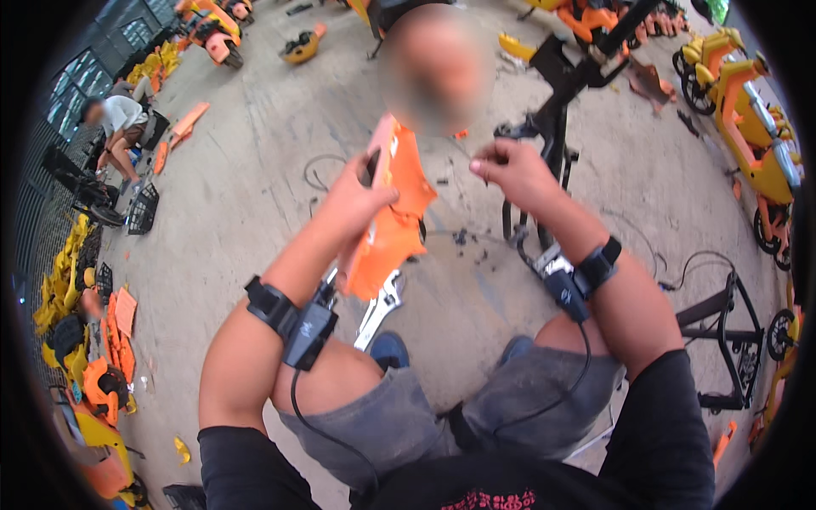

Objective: The person holds orange plastic body panels and inserts thin electrical wires through pre-drilled holes by hand.

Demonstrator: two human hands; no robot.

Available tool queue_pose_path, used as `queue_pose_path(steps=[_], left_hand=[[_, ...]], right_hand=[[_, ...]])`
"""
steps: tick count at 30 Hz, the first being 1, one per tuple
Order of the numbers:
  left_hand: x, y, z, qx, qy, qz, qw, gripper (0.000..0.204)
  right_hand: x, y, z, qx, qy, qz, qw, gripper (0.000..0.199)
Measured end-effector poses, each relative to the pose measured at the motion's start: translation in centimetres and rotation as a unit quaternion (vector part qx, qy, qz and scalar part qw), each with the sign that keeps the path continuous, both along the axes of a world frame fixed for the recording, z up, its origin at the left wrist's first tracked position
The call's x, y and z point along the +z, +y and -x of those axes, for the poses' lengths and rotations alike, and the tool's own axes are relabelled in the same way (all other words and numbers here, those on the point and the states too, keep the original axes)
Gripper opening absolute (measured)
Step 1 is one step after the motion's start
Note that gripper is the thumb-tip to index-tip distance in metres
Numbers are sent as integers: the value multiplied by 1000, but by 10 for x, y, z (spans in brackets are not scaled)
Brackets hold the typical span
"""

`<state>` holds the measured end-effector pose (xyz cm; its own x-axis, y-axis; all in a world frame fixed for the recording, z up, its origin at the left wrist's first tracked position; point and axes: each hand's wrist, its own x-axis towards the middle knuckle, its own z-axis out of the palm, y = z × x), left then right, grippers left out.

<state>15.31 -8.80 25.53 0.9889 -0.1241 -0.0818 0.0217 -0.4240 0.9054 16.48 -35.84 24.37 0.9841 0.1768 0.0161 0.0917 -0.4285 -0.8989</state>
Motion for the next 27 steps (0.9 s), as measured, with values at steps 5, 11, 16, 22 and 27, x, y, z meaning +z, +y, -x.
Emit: queue_pose_path(steps=[5, 11, 16, 22, 27], left_hand=[[-9, -14, 2, -6, 59, 35, 998, 79], [0, -24, 9, -16, 64, -4, 998, 84], [-1, -26, 14, -33, 79, 36, 996, 85], [4, -29, 21, -43, 66, 4, 997, 85], [7, -36, 19, -55, 51, -46, 996, 87]], right_hand=[[3, 13, 2, -31, -22, -43, 998, 23], [5, 25, 3, -19, -29, -138, 990, 19], [8, 31, 11, -15, -155, -31, 987, 18], [7, 37, 12, -12, -179, 5, 984, 17], [10, 24, 14, -18, -114, -11, 993, 17]])
